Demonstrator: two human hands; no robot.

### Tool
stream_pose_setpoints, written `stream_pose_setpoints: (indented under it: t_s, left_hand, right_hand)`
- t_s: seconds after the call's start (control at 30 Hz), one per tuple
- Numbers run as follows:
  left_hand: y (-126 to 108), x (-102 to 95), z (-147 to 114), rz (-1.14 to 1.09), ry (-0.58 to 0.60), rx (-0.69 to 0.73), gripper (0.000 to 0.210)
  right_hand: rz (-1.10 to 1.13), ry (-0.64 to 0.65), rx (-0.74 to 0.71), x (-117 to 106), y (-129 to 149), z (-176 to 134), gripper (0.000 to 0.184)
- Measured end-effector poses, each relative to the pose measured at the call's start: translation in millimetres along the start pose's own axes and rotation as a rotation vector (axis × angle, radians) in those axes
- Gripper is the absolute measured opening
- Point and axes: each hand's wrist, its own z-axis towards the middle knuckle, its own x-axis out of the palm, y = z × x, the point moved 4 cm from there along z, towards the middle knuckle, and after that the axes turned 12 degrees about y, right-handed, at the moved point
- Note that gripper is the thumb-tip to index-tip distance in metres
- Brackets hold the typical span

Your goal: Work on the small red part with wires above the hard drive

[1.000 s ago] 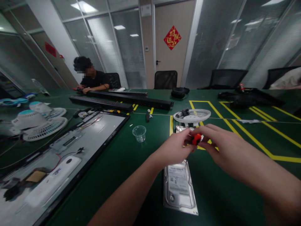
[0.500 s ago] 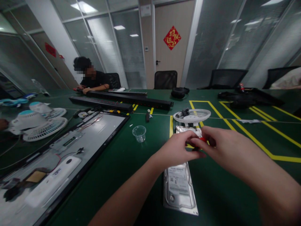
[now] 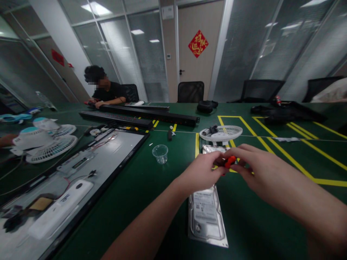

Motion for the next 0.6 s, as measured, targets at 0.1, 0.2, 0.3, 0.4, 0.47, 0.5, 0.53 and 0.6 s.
stream_pose_setpoints:
  t_s: [0.1,0.2,0.3,0.4,0.47,0.5,0.53,0.6]
  left_hand:
    - [0.3,1.4,-0.6,-0.035,0.004,0.029,0.031]
    - [-2.7,2.9,-1.3,-0.023,0.009,0.062,0.036]
    - [-5.8,4.9,-1.0,0.002,-0.004,0.077,0.042]
    - [-8.1,6.3,-0.8,0.012,-0.034,0.086,0.038]
    - [-9.4,6.3,-1.3,0.031,-0.046,0.08,0.032]
    - [-9.9,5.9,-1.8,0.049,-0.051,0.068,0.029]
    - [-10.1,5.2,-2.3,0.069,-0.056,0.051,0.026]
    - [-10.0,3.7,-3.2,0.1,-0.057,0.02,0.022]
  right_hand:
    - [-0.023,-0.045,-0.008,1.2,-2.6,1.5,0.033]
    - [-0.021,-0.031,0.011,0.5,-2.0,2.7,0.023]
    - [-0.029,-0.029,0.045,-1.8,1.2,2.9,0.019]
    - [-0.08,-0.032,0.123,-2.7,3.4,4.1,0.029]
    - [-0.109,-0.005,0.192,-1.9,3.1,5.6,0.039]
    - [-0.116,0.014,0.224,-1.5,2.7,6.4,0.044]
    - [-0.117,0.031,0.253,-1.6,2.1,6.9,0.047]
    - [-0.101,0.049,0.291,-2.9,1.0,6.9,0.05]
